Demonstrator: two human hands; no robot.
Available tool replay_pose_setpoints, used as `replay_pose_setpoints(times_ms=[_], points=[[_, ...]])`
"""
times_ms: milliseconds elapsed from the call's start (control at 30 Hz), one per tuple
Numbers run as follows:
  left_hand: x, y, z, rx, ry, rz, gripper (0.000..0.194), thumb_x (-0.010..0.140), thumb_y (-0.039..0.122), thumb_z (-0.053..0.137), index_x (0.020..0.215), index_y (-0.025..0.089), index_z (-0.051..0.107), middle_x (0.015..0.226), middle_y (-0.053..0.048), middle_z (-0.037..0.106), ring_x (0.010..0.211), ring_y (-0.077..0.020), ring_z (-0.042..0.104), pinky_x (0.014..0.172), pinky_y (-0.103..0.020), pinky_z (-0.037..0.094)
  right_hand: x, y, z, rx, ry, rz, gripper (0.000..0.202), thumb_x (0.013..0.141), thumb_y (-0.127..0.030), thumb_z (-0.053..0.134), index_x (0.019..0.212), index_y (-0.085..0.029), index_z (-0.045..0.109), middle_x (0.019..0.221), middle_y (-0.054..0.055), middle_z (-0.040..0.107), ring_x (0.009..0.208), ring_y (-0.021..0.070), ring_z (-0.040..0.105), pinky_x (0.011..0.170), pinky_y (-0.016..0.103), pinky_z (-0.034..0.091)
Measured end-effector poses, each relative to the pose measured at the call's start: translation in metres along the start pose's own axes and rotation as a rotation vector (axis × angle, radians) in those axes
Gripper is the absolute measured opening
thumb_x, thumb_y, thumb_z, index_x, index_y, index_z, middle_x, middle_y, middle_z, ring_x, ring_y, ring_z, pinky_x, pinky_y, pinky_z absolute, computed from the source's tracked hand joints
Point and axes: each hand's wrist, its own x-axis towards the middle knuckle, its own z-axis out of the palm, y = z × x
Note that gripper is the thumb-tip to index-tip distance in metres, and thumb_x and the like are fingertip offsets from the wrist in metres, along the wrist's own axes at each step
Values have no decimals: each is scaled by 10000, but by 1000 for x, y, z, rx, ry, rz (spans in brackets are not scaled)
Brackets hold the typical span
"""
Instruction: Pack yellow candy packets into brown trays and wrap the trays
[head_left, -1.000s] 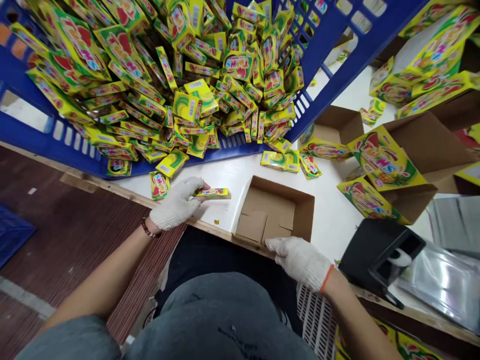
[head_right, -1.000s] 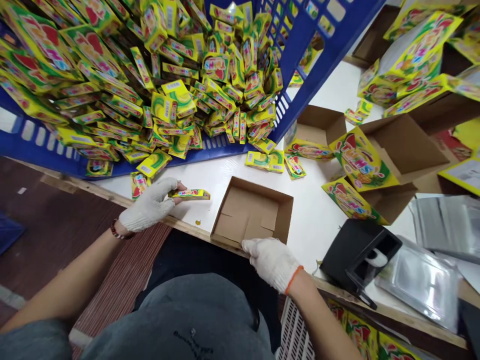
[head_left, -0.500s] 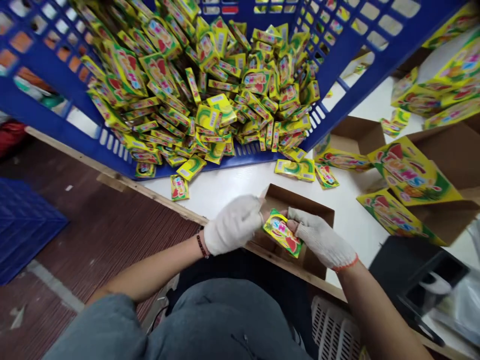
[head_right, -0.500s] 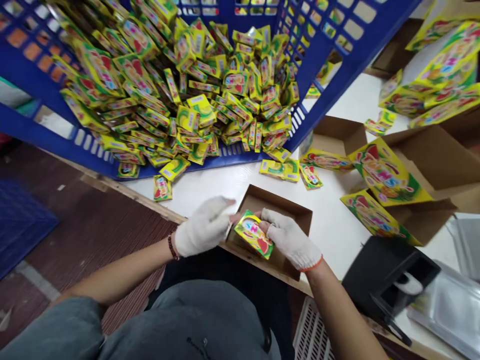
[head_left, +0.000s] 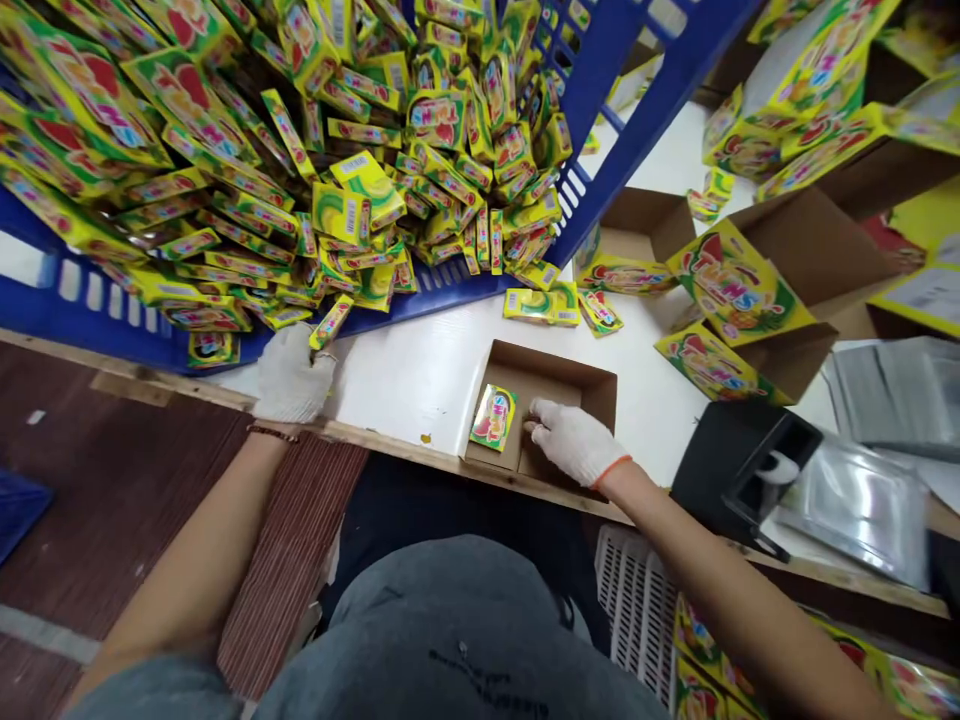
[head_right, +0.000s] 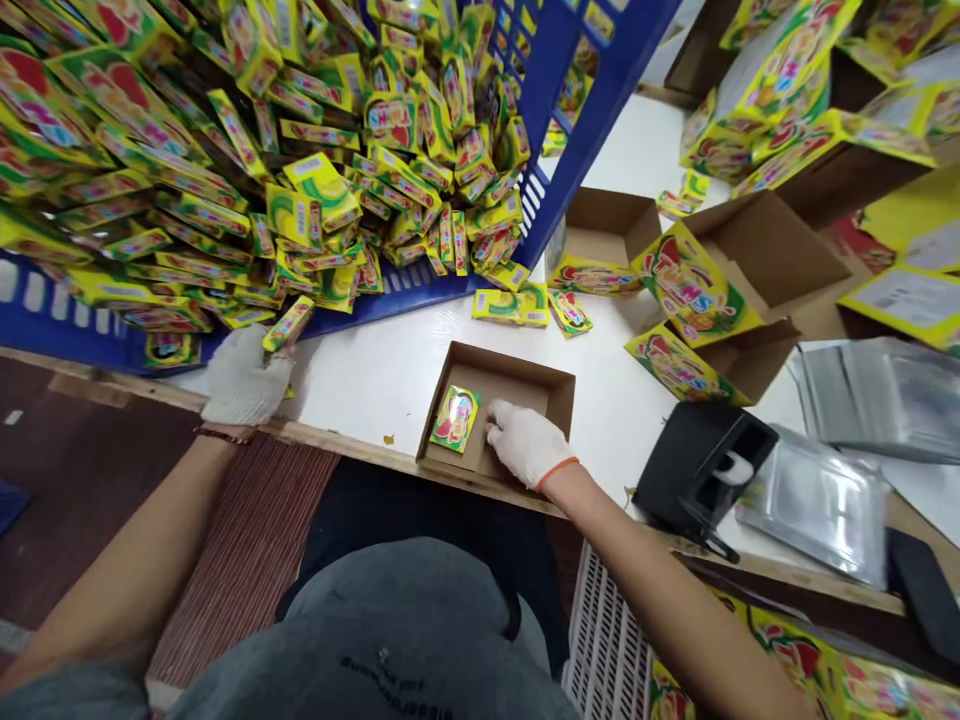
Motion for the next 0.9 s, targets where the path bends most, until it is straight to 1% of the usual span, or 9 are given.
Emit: replay_pose_setpoints(times_ms=[100, 167, 300, 367, 467, 567, 733, 800, 900], points=[[-16, 27, 2, -204, -29, -105, 296, 770, 467, 636, 711, 237, 459, 686, -26, 519, 729, -222, 556, 639, -355, 411, 6, 1, 0, -386, 173, -306, 416, 933, -147, 433, 1319, -249, 551, 1261, 146, 633, 958, 245, 628, 756, 344, 436], [-30, 51, 9, -356, -136, -126, 347, 821, 555, 577, 833, 214, 513, 736, -14, 585, 656, -177, 568, 584, -323, 456, 22, 0, 2, -514, 210, -493, 456, 958, -142, 413, 1374, -296, 520, 1415, 151, 540, 1124, 286, 580, 850, 405, 444], [-59, 97, 27, -888, -469, -297, 573, 760, 600, 696, 1095, 169, 521, 900, -38, 671, 637, -133, 634, 548, -265, 532, 49, -3, -2, -609, 184, -626, 408, 970, -177, 427, 1342, -288, 549, 1466, 133, 502, 1244, 304, 514, 919, 452, 433], [-69, 110, 35, -1038, -549, -359, 617, 730, 588, 750, 1118, 168, 521, 923, -40, 674, 649, -127, 648, 551, -246, 545, 46, -2, -8, -589, 155, -629, 412, 932, -176, 467, 1331, -231, 556, 1388, 145, 558, 1197, 304, 542, 893, 434, 435], [-76, 119, 42, -1123, -570, -372, 599, 754, 595, 739, 1118, 161, 546, 949, -53, 683, 724, -145, 665, 597, -255, 569, 25, -1, -11, -465, 97, -462, 459, 812, -222, 593, 1262, -136, 585, 1221, 175, 631, 1031, 308, 602, 798, 399, 434], [-77, 121, 47, -1122, -556, -382, 584, 760, 591, 737, 1108, 151, 570, 968, -62, 689, 771, -156, 662, 626, -262, 570, 7, 0, -1, -268, 20, -284, 461, 775, -296, 652, 1209, -145, 610, 1130, 153, 651, 911, 270, 611, 724, 354, 416], [-74, 121, 47, -1051, -568, -362, 567, 755, 603, 730, 1064, 147, 596, 873, -35, 679, 703, -142, 628, 584, -242, 522, 3, 12, 19, -19, -66, -443, 215, 873, -271, 571, 1046, -187, 666, 1147, 115, 608, 977, 228, 587, 833, 348, 445], [-75, 122, 44, -1026, -545, -338, 555, 751, 589, 737, 1057, 151, 590, 862, -27, 674, 687, -136, 619, 590, -243, 511, 3, 15, 20, 168, 1, -490, 208, 882, -258, 531, 1028, -192, 664, 1128, 103, 609, 1003, 226, 583, 898, 368, 452], [-83, 128, 42, -1006, -533, -279, 520, 739, 569, 749, 1012, 162, 575, 848, -15, 670, 706, -139, 621, 632, -254, 517, -1, 7, 18, 606, 102, -457, 340, 891, -362, 526, 1182, -200, 592, 1142, 96, 642, 1038, 243, 604, 908, 393, 485]])
